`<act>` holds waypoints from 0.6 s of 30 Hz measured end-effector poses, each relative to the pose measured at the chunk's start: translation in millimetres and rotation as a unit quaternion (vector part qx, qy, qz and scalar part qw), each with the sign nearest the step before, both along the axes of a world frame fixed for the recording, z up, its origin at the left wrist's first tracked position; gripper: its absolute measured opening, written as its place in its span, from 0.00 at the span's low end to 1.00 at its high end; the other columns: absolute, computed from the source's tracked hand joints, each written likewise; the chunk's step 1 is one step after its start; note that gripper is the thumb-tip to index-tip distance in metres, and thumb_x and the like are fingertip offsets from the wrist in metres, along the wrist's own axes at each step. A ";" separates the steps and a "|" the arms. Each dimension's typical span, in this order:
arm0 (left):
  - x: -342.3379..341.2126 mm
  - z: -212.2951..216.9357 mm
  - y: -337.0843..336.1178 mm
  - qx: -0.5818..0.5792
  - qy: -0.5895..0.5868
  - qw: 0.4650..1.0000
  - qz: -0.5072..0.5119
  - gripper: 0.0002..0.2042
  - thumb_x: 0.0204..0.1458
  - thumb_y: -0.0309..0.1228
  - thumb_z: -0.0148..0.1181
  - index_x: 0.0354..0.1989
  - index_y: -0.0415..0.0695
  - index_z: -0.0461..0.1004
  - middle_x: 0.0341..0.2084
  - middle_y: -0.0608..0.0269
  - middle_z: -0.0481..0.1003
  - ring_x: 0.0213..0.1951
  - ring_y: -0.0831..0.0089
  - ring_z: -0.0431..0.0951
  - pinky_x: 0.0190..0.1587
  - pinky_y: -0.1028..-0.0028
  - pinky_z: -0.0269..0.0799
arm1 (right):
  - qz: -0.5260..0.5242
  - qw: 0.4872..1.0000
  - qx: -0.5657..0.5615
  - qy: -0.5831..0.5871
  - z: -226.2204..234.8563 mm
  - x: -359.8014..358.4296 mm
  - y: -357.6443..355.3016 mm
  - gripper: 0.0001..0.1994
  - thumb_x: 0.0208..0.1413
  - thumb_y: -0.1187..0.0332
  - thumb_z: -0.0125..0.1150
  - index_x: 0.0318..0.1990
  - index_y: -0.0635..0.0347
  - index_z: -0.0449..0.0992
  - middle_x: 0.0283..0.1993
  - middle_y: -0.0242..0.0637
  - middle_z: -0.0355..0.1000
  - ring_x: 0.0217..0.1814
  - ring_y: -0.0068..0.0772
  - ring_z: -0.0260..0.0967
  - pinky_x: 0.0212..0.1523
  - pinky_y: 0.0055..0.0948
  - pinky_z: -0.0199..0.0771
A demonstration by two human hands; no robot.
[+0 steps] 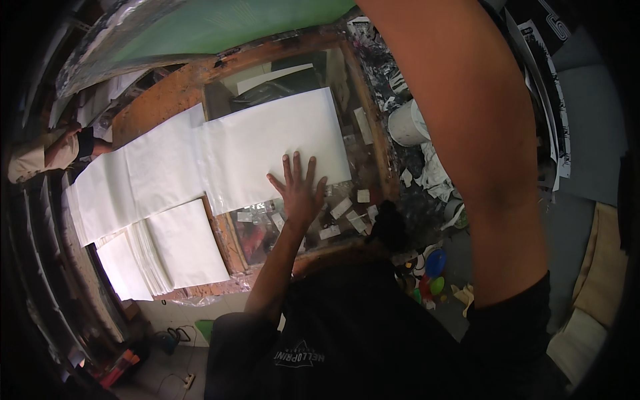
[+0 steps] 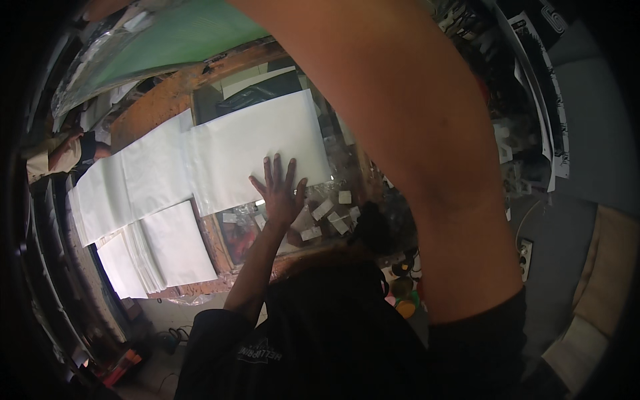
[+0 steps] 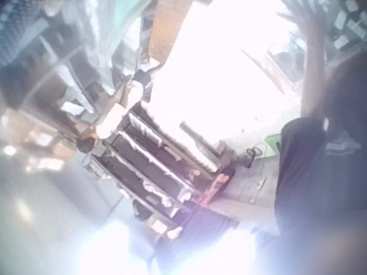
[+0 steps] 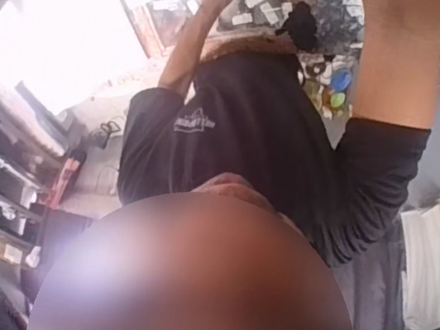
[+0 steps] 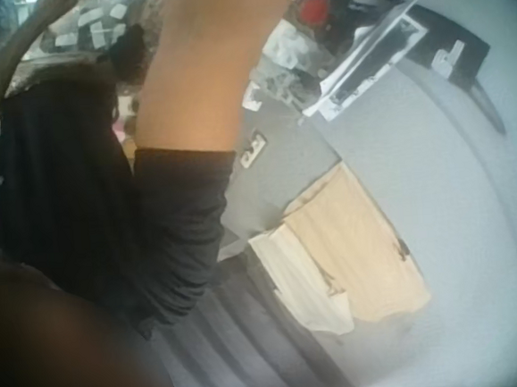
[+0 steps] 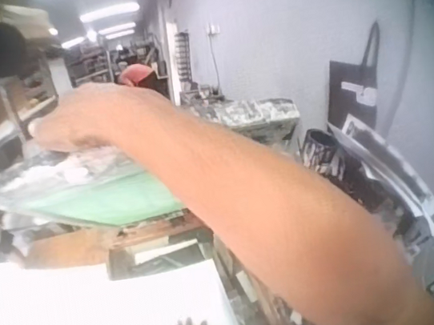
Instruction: The person performs screen printing on white fabric pieces. They place each fabric under a screen, pull a squeegee across the screen to transfer ink, then lift the screen and remove the printed fabric. The process repeats for multiple pieces.
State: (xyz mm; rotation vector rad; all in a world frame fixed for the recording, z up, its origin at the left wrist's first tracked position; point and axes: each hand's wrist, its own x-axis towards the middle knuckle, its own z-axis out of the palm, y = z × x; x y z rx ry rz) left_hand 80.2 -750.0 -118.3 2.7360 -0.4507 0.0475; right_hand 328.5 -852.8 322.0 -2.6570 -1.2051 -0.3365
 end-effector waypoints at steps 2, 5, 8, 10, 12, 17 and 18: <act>-2.0 -0.6 -3.6 -0.004 0.002 1.000 0.005 0.28 0.63 0.47 0.56 0.69 0.51 0.66 0.75 0.47 0.51 0.77 0.44 0.40 0.65 0.19 0.30 | -0.003 1.000 -0.003 0.014 -1.0 3.2 1.0 0.28 0.66 0.55 0.39 0.55 0.71 0.77 0.59 0.59 0.74 0.57 0.57 0.73 0.61 0.46 0.70; -3.9 -8.3 -10.2 -0.009 -0.020 1.000 0.009 0.28 0.64 0.48 0.55 0.69 0.49 0.66 0.75 0.47 0.51 0.77 0.43 0.41 0.65 0.19 0.31 | -0.044 0.997 0.008 0.069 3.3 -11.8 0.9 0.31 0.66 0.51 0.40 0.52 0.74 0.78 0.58 0.62 0.74 0.57 0.56 0.74 0.61 0.45 0.70; -4.3 -10.1 -12.5 -0.009 -0.034 0.999 0.004 0.28 0.64 0.47 0.54 0.69 0.48 0.66 0.75 0.45 0.51 0.77 0.42 0.42 0.66 0.20 0.32 | -0.123 0.984 0.043 0.123 5.1 -40.3 5.4 0.33 0.66 0.49 0.39 0.48 0.77 0.79 0.55 0.65 0.75 0.56 0.53 0.75 0.59 0.46 0.71; -4.5 -9.7 -12.7 -0.016 -0.029 0.999 0.010 0.28 0.65 0.47 0.54 0.70 0.46 0.65 0.74 0.43 0.50 0.77 0.43 0.42 0.66 0.20 0.33 | -0.133 0.982 0.047 0.127 2.2 -42.8 6.0 0.33 0.67 0.48 0.39 0.43 0.76 0.80 0.49 0.63 0.76 0.51 0.49 0.75 0.54 0.47 0.72; -5.1 -8.8 -12.3 -0.022 -0.020 0.999 0.018 0.30 0.65 0.47 0.53 0.71 0.44 0.62 0.75 0.41 0.49 0.77 0.43 0.42 0.67 0.22 0.33 | -0.109 0.987 0.035 0.116 -3.1 -34.2 3.0 0.32 0.68 0.47 0.39 0.37 0.71 0.80 0.40 0.55 0.77 0.41 0.42 0.74 0.45 0.45 0.72; -6.7 -5.7 -7.8 -0.016 -0.010 0.999 0.040 0.35 0.66 0.48 0.51 0.74 0.37 0.53 0.75 0.38 0.46 0.78 0.45 0.40 0.69 0.26 0.34 | -0.149 0.978 0.040 0.144 -8.3 -34.7 21.8 0.29 0.69 0.44 0.42 0.22 0.56 0.71 0.21 0.31 0.64 0.20 0.25 0.52 0.22 0.32 0.58; -6.8 -2.6 -8.5 -0.004 0.020 0.999 0.044 0.37 0.66 0.49 0.50 0.75 0.36 0.49 0.76 0.38 0.45 0.78 0.46 0.39 0.70 0.28 0.33 | -0.167 0.974 0.045 0.147 -9.3 -37.2 24.8 0.29 0.69 0.43 0.42 0.20 0.53 0.68 0.19 0.27 0.60 0.19 0.22 0.47 0.20 0.30 0.54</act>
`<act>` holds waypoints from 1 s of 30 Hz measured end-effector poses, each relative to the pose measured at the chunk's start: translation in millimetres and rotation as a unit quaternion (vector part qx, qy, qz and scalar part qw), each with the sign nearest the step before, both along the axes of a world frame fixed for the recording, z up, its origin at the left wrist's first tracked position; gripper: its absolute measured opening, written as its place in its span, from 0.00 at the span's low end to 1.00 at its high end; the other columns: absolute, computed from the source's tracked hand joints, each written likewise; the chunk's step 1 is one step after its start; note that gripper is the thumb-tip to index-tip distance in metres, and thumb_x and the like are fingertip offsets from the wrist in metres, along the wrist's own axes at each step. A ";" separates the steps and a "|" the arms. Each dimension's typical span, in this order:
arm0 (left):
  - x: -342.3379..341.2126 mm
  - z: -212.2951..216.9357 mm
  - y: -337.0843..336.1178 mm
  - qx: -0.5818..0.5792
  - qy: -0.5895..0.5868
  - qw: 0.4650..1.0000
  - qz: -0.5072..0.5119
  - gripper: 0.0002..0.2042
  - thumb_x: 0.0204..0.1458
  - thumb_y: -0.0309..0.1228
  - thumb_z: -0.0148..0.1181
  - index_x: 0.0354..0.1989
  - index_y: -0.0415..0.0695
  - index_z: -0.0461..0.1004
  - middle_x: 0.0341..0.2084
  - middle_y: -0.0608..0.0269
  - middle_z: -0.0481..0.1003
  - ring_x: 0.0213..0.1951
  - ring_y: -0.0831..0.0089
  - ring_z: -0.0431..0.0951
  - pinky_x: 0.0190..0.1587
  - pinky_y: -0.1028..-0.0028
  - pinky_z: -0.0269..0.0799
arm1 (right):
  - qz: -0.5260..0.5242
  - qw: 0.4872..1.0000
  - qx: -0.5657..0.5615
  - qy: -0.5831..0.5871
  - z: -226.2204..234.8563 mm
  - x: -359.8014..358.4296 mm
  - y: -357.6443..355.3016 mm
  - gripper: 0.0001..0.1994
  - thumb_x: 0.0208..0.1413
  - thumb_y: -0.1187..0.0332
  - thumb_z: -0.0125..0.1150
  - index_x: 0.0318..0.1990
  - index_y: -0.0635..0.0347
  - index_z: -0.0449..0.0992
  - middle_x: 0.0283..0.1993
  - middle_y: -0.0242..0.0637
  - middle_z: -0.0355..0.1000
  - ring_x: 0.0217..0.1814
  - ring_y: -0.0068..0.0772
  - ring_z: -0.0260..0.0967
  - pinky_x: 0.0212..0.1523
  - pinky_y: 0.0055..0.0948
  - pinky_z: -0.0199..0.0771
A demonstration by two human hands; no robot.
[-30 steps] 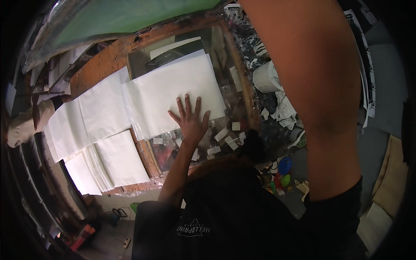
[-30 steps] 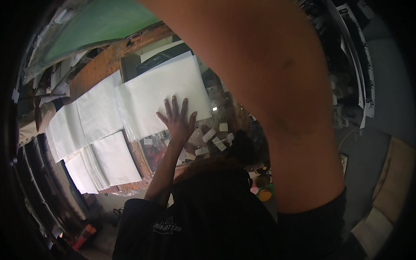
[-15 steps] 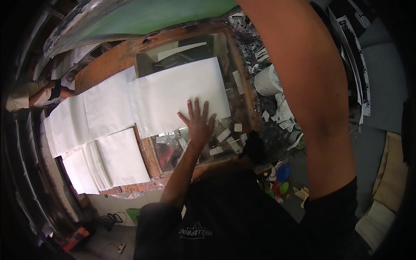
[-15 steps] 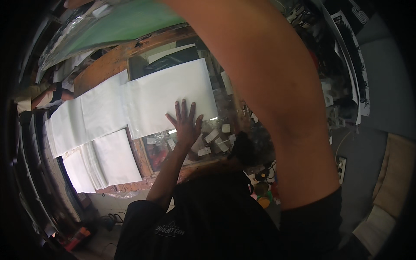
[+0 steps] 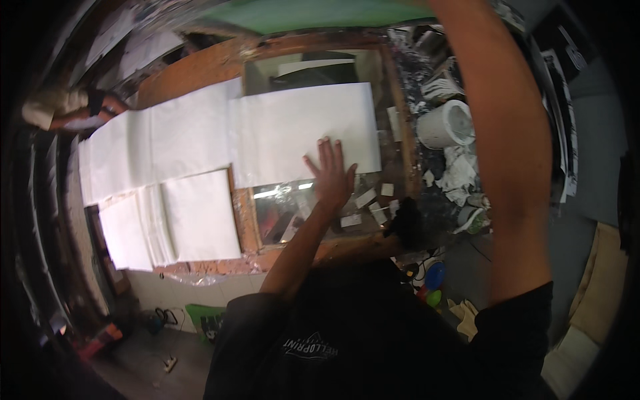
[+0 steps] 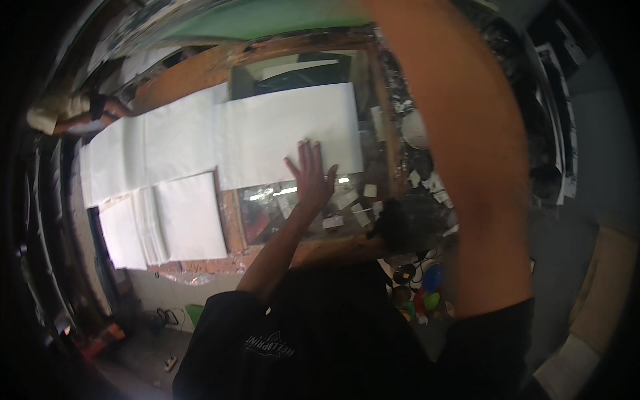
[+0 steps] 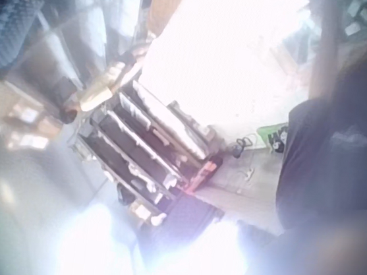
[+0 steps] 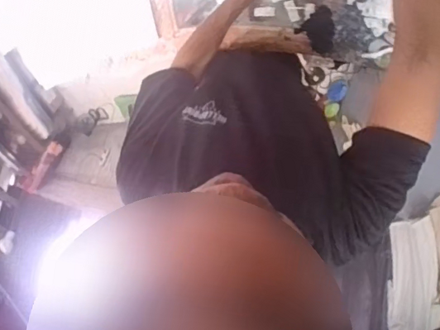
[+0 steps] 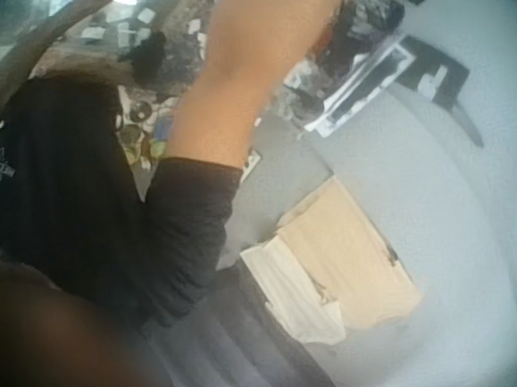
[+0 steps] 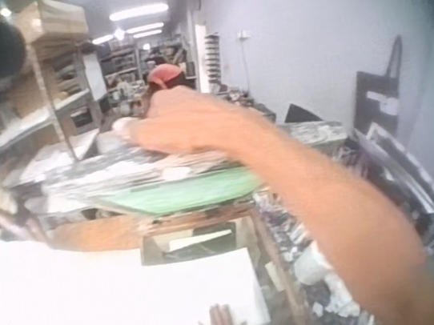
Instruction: The person performs screen printing on white fabric pieces. They place each fabric under a screen, pull a squeegee across the screen to transfer ink, then lift the screen and remove the printed fabric. The process repeats for multiple pieces.
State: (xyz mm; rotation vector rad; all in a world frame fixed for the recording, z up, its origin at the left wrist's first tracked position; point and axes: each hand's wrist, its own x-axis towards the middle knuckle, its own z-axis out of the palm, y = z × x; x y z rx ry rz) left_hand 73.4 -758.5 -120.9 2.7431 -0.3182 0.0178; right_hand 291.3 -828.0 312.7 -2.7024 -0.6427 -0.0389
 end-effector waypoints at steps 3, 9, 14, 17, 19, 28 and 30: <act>-5.5 3.3 7.6 -0.097 -0.015 0.995 0.019 0.39 0.65 0.47 0.52 0.76 0.36 0.46 0.75 0.37 0.45 0.78 0.46 0.39 0.71 0.30 0.33 | 0.054 0.999 -0.005 -0.008 1.1 2.3 -11.5 0.27 0.70 0.45 0.44 0.19 0.51 0.66 0.18 0.24 0.57 0.17 0.20 0.46 0.18 0.25 0.52; -17.1 109.4 67.8 -0.431 -0.029 0.893 0.125 0.37 0.64 0.37 0.59 0.75 0.37 0.47 0.71 0.42 0.56 0.73 0.48 0.55 0.73 0.45 0.46 | 0.001 0.983 0.052 -0.176 -100.2 -78.6 14.4 0.27 0.59 0.40 0.61 0.32 0.59 0.82 0.23 0.44 0.77 0.25 0.47 0.77 0.30 0.47 0.76; -84.1 164.7 96.9 -0.835 0.178 0.482 0.194 0.30 0.64 0.43 0.57 0.69 0.41 0.59 0.64 0.54 0.65 0.67 0.60 0.64 0.68 0.50 0.58 | 0.007 0.993 0.024 -0.113 -236.5 -199.3 -0.8 0.15 0.56 0.57 0.66 0.38 0.60 0.77 0.36 0.43 0.77 0.38 0.47 0.76 0.43 0.45 0.71; -89.0 113.4 102.1 -0.753 0.320 0.455 0.351 0.27 0.67 0.44 0.50 0.70 0.46 0.58 0.61 0.55 0.64 0.65 0.60 0.63 0.66 0.43 0.58 | 0.036 0.999 -0.023 0.011 -309.2 -228.7 -7.7 0.17 0.50 0.77 0.61 0.50 0.60 0.75 0.46 0.45 0.77 0.52 0.47 0.73 0.51 0.47 0.67; -88.9 74.1 102.2 -0.722 0.334 0.459 0.397 0.24 0.67 0.43 0.49 0.68 0.46 0.61 0.58 0.55 0.66 0.64 0.60 0.65 0.65 0.41 0.57 | 0.027 0.998 -0.004 0.055 -331.7 -234.3 -6.9 0.19 0.50 0.78 0.58 0.52 0.59 0.74 0.47 0.44 0.77 0.54 0.46 0.73 0.52 0.47 0.66; -94.5 18.0 111.0 -0.719 0.361 0.412 0.428 0.23 0.63 0.39 0.49 0.64 0.43 0.65 0.58 0.57 0.69 0.61 0.64 0.70 0.62 0.44 0.57 | -0.041 0.993 -0.051 0.099 -362.4 -263.7 7.9 0.24 0.48 0.77 0.60 0.57 0.58 0.73 0.59 0.43 0.74 0.65 0.46 0.69 0.61 0.56 0.59; -93.9 22.4 108.6 -0.716 0.352 0.410 0.442 0.21 0.62 0.39 0.51 0.61 0.43 0.67 0.57 0.59 0.70 0.59 0.65 0.70 0.59 0.47 0.58 | -0.042 0.997 -0.041 0.043 -374.8 -261.7 9.8 0.24 0.49 0.76 0.60 0.57 0.58 0.73 0.58 0.44 0.74 0.64 0.46 0.69 0.61 0.57 0.58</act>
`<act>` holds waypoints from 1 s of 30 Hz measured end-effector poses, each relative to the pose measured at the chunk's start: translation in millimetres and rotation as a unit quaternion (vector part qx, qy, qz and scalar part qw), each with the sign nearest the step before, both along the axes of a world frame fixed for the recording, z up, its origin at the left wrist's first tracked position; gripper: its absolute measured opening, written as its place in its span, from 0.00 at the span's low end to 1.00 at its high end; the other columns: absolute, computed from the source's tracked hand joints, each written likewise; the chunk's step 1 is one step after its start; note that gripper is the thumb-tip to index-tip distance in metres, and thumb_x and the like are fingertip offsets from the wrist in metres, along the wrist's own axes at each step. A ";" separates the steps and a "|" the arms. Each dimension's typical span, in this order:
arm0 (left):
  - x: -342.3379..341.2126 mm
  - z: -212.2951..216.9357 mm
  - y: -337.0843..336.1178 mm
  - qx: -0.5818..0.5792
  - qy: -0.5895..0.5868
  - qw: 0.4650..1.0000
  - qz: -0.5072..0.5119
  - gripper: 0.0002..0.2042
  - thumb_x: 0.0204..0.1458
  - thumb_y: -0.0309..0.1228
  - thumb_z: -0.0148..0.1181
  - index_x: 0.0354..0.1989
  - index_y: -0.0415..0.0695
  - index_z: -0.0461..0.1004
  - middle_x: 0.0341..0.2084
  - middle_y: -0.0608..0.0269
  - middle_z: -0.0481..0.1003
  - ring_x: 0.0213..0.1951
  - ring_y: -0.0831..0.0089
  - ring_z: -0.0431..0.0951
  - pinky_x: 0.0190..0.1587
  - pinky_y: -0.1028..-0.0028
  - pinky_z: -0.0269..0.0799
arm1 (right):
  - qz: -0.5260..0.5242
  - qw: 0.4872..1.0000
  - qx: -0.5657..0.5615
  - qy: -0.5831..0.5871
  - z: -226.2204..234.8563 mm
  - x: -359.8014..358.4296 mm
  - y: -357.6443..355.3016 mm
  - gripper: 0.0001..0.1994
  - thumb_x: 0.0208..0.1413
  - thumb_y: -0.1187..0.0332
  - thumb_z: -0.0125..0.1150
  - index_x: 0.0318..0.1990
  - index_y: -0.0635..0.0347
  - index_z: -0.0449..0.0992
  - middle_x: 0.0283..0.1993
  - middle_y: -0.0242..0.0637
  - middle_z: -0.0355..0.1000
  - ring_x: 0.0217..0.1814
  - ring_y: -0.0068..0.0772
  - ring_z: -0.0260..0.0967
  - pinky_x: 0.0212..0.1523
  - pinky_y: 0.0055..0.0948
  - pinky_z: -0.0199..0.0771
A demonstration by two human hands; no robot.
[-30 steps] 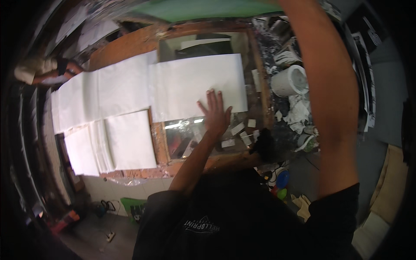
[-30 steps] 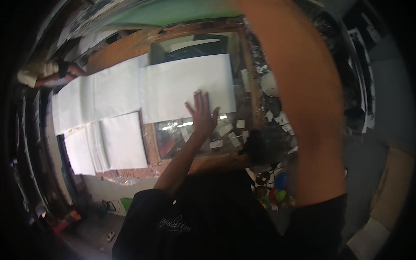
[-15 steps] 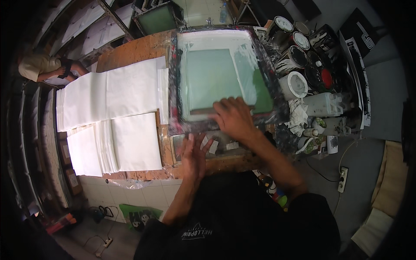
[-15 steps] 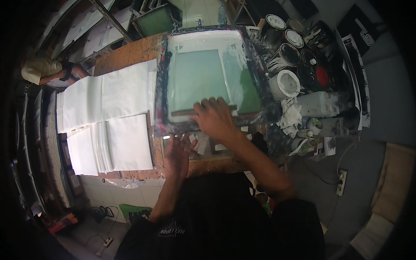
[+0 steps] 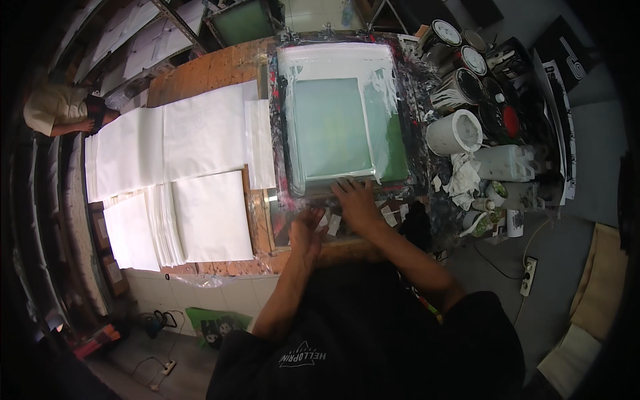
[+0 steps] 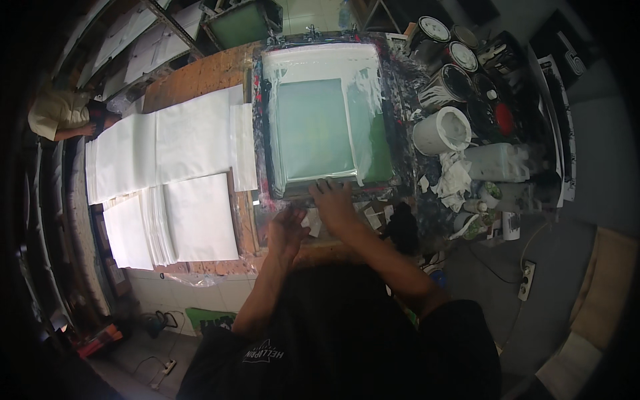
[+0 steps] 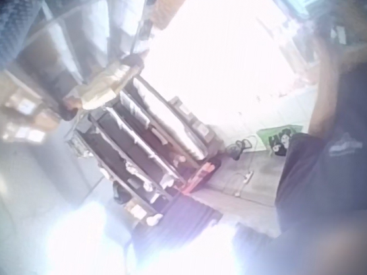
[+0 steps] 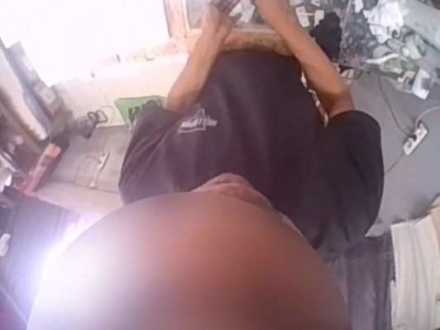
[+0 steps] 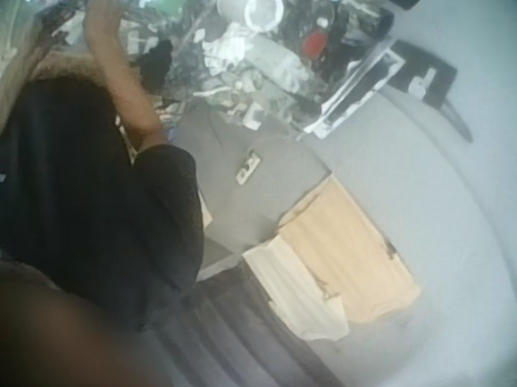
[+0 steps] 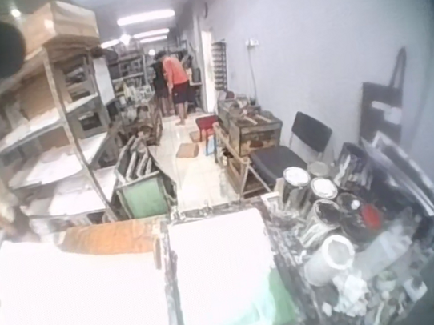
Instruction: The person performs screen printing on white fabric pieces. They place each fabric under a screen, pull a squeegee across the screen to transfer ink, then lift the screen and remove the printed fabric. The process repeats for multiple pieces.
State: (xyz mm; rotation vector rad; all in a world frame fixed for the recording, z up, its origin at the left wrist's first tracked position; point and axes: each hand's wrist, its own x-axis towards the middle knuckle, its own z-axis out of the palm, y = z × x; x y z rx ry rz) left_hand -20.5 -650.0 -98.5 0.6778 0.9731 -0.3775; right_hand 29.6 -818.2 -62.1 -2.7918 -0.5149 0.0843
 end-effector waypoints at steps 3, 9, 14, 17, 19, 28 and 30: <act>10.2 27.0 -8.2 0.028 0.012 1.000 0.007 0.16 0.62 0.41 0.51 0.53 0.45 0.70 0.49 0.61 0.72 0.55 0.66 0.70 0.53 0.51 0.63 | -0.003 0.998 0.007 -0.063 -9.1 23.8 5.2 0.23 0.48 0.77 0.60 0.56 0.59 0.73 0.56 0.44 0.74 0.62 0.46 0.69 0.59 0.56 0.58; 6.4 32.7 -6.6 0.024 0.005 0.999 -0.021 0.14 0.59 0.40 0.53 0.48 0.48 0.73 0.47 0.64 0.72 0.53 0.68 0.70 0.56 0.49 0.62 | -0.025 0.995 -0.003 -0.101 -25.0 141.5 11.7 0.19 0.49 0.79 0.57 0.51 0.58 0.76 0.52 0.41 0.76 0.58 0.43 0.71 0.55 0.54 0.60; 3.3 21.4 -4.4 0.024 0.022 0.999 -0.016 0.10 0.59 0.39 0.55 0.45 0.50 0.72 0.44 0.66 0.72 0.50 0.67 0.71 0.55 0.48 0.63 | -0.031 0.999 -0.027 0.026 -1.5 261.3 11.4 0.22 0.51 0.81 0.57 0.54 0.53 0.79 0.47 0.41 0.80 0.54 0.45 0.75 0.54 0.54 0.62; 1.1 22.5 -3.6 0.023 0.038 0.999 -0.006 0.10 0.58 0.38 0.56 0.45 0.51 0.71 0.43 0.66 0.72 0.49 0.67 0.72 0.54 0.47 0.64 | -0.035 0.997 -0.009 0.073 18.8 306.4 4.0 0.25 0.51 0.80 0.58 0.57 0.49 0.79 0.50 0.39 0.81 0.56 0.43 0.76 0.55 0.53 0.64; 0.7 28.9 -2.9 0.023 0.027 0.999 -0.005 0.10 0.57 0.36 0.57 0.46 0.50 0.70 0.42 0.65 0.72 0.48 0.67 0.73 0.53 0.48 0.66 | -0.070 0.997 -0.002 0.035 11.0 332.8 1.9 0.25 0.51 0.79 0.60 0.59 0.48 0.78 0.51 0.37 0.81 0.57 0.42 0.76 0.56 0.52 0.64; 3.2 43.3 -0.9 0.035 -0.038 0.998 -0.023 0.11 0.54 0.26 0.59 0.45 0.43 0.69 0.39 0.59 0.73 0.42 0.65 0.76 0.50 0.58 0.72 | -0.092 0.995 0.026 0.003 14.8 348.1 -30.8 0.24 0.53 0.75 0.61 0.60 0.48 0.77 0.50 0.45 0.80 0.54 0.49 0.77 0.55 0.50 0.71; 1.6 39.7 3.2 0.039 -0.071 0.996 -0.021 0.11 0.54 0.25 0.60 0.45 0.41 0.70 0.38 0.58 0.74 0.40 0.65 0.77 0.49 0.61 0.73 | -0.069 0.995 0.046 0.046 35.3 320.3 -35.0 0.20 0.56 0.73 0.58 0.57 0.51 0.76 0.46 0.49 0.80 0.52 0.55 0.76 0.51 0.51 0.74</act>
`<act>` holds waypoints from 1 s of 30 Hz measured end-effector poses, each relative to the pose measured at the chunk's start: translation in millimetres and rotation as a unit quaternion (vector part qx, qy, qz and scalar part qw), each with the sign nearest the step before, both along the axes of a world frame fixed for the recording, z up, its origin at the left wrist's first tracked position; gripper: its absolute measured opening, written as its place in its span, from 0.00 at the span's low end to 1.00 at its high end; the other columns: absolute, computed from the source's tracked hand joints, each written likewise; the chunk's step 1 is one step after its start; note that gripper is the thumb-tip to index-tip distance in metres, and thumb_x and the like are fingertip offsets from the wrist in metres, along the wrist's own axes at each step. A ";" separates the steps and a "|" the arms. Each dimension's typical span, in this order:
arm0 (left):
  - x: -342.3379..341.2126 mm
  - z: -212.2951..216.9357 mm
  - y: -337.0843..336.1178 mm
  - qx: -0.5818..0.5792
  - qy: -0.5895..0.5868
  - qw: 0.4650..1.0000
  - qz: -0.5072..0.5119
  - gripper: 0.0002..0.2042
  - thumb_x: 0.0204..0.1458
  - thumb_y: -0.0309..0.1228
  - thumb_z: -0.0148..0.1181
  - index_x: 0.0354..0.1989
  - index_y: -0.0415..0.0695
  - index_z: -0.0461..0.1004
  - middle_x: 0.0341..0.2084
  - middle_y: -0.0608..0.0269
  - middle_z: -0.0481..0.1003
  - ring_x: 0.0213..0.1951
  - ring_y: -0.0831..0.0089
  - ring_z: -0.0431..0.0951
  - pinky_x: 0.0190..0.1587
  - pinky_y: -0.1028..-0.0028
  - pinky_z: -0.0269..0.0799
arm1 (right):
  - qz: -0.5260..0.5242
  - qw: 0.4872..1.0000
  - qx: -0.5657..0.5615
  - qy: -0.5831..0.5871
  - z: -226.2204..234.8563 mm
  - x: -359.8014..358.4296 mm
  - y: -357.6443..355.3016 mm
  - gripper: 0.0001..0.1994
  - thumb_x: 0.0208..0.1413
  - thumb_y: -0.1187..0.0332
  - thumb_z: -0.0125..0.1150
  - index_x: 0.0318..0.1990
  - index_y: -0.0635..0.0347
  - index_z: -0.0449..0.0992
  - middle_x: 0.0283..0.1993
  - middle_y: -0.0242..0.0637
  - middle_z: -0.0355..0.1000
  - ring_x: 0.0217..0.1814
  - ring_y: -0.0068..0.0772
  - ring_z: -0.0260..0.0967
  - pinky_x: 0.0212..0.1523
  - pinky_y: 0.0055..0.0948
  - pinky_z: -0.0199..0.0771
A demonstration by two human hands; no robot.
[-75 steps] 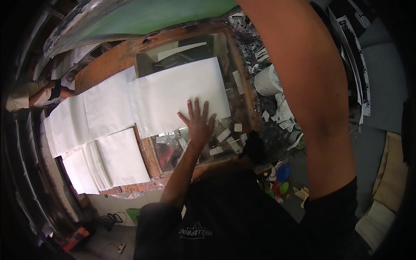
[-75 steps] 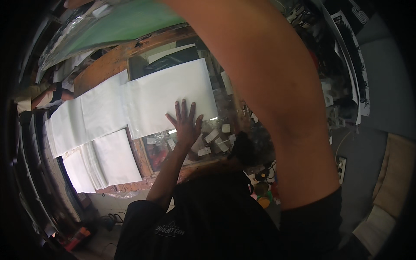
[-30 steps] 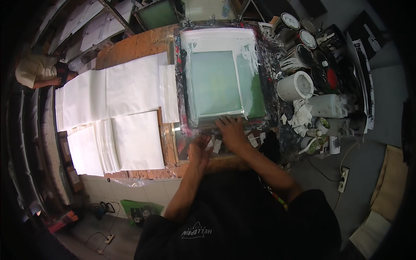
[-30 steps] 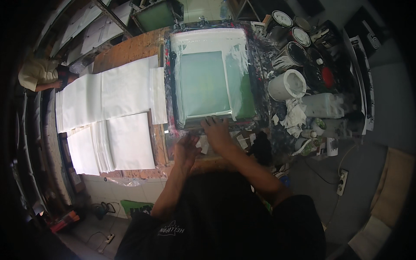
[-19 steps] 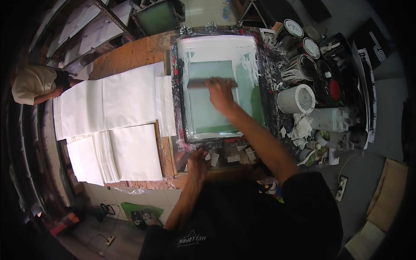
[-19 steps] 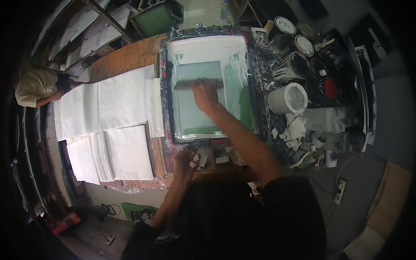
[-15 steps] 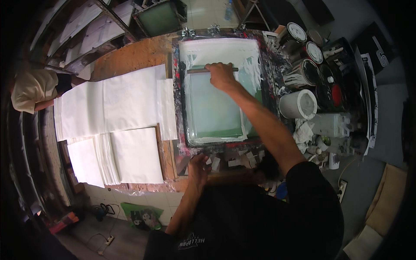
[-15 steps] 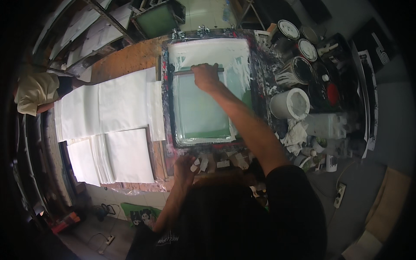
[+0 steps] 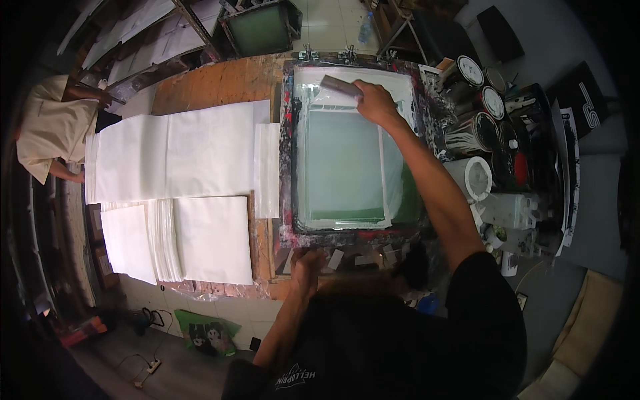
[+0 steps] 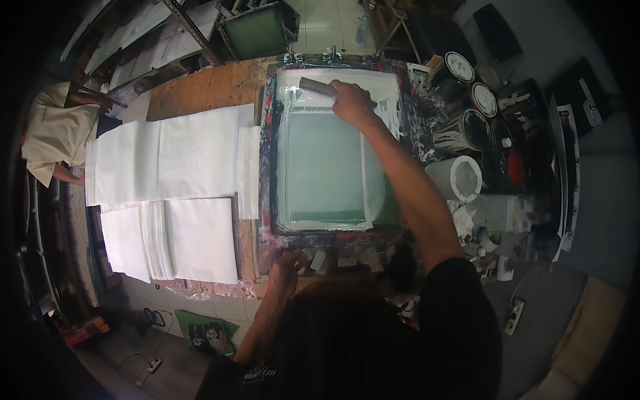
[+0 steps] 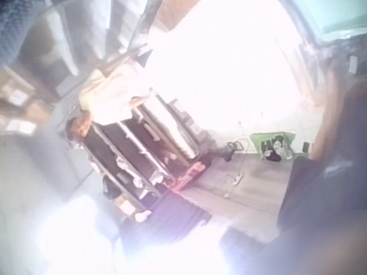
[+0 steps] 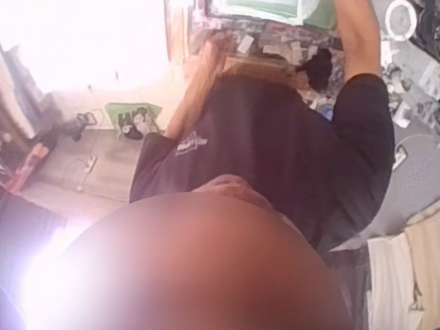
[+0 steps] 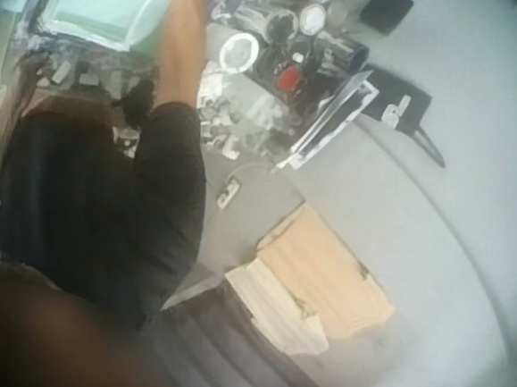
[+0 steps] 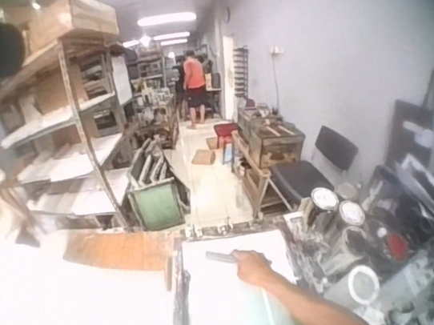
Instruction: The person performs screen printing on white fabric pieces. They place each fabric under a screen, pull a squeegee across the screen to transfer ink, then lift the screen and remove the printed fabric. The process repeats for multiple pieces.
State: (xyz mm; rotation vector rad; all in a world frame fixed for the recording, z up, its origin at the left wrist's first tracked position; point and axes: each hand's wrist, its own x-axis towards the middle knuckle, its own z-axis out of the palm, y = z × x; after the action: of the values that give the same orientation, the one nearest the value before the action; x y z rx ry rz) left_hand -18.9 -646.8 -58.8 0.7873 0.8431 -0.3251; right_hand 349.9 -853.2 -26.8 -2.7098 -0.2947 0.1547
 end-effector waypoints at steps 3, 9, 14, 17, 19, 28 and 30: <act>-1.9 1.0 4.9 -0.003 -0.048 0.999 -0.003 0.12 0.53 0.24 0.61 0.45 0.38 0.71 0.36 0.56 0.75 0.39 0.66 0.77 0.47 0.65 0.73 | 0.074 0.993 0.014 0.089 29.7 -68.0 -9.3 0.17 0.57 0.70 0.57 0.54 0.53 0.74 0.42 0.48 0.78 0.48 0.57 0.77 0.49 0.55 0.75; 8.4 27.9 8.7 0.013 -0.098 0.995 -0.010 0.11 0.51 0.21 0.60 0.43 0.35 0.74 0.34 0.56 0.77 0.37 0.65 0.78 0.47 0.65 0.73 | 0.155 0.987 -0.019 0.022 79.4 -260.7 11.8 0.16 0.48 0.72 0.61 0.46 0.57 0.72 0.45 0.42 0.76 0.47 0.49 0.74 0.47 0.52 0.67; 29.1 75.9 18.5 -0.011 -0.179 0.983 -0.038 0.11 0.49 0.21 0.62 0.42 0.37 0.79 0.39 0.59 0.81 0.40 0.68 0.79 0.46 0.70 0.72 | 0.094 0.976 -0.015 -0.197 113.8 -282.1 34.2 0.15 0.45 0.67 0.64 0.41 0.60 0.74 0.39 0.43 0.74 0.41 0.45 0.72 0.41 0.46 0.67; 54.3 123.3 16.6 -0.026 -0.232 0.972 -0.008 0.10 0.48 0.20 0.61 0.40 0.35 0.79 0.35 0.57 0.82 0.39 0.67 0.80 0.49 0.69 0.72 | 0.113 0.954 0.015 -0.277 141.1 -250.2 27.6 0.11 0.46 0.61 0.62 0.32 0.58 0.72 0.30 0.41 0.71 0.31 0.44 0.70 0.35 0.45 0.67; 76.9 138.5 15.5 -0.023 -0.283 0.959 0.013 0.09 0.49 0.20 0.59 0.39 0.35 0.80 0.34 0.56 0.82 0.38 0.64 0.80 0.53 0.66 0.72 | 0.118 0.942 -0.007 -0.315 169.6 -222.0 21.2 0.14 0.45 0.58 0.65 0.32 0.58 0.73 0.28 0.41 0.71 0.27 0.43 0.70 0.29 0.40 0.67; 158.4 -45.3 62.7 0.857 -0.173 0.451 -0.177 0.10 0.60 0.35 0.59 0.43 0.48 0.84 0.71 0.54 0.62 0.75 0.41 0.48 0.64 0.20 0.36 | 0.100 0.992 -0.033 -0.073 329.4 -110.5 39.1 0.21 0.66 0.53 0.51 0.21 0.52 0.69 0.16 0.25 0.58 0.15 0.21 0.50 0.17 0.25 0.55; 155.1 -60.9 62.2 0.877 -0.178 0.388 -0.221 0.09 0.57 0.33 0.62 0.44 0.50 0.84 0.71 0.55 0.62 0.76 0.39 0.44 0.64 0.19 0.35 | 0.083 0.994 -0.014 -0.070 336.7 -99.3 33.8 0.21 0.66 0.55 0.50 0.20 0.52 0.67 0.15 0.21 0.55 0.14 0.15 0.45 0.14 0.21 0.51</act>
State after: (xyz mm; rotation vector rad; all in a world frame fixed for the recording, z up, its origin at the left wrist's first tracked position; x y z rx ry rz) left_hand 136.2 -584.6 -119.7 3.0253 0.1810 0.5293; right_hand 250.7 -819.4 309.9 -2.7276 -0.5632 0.0158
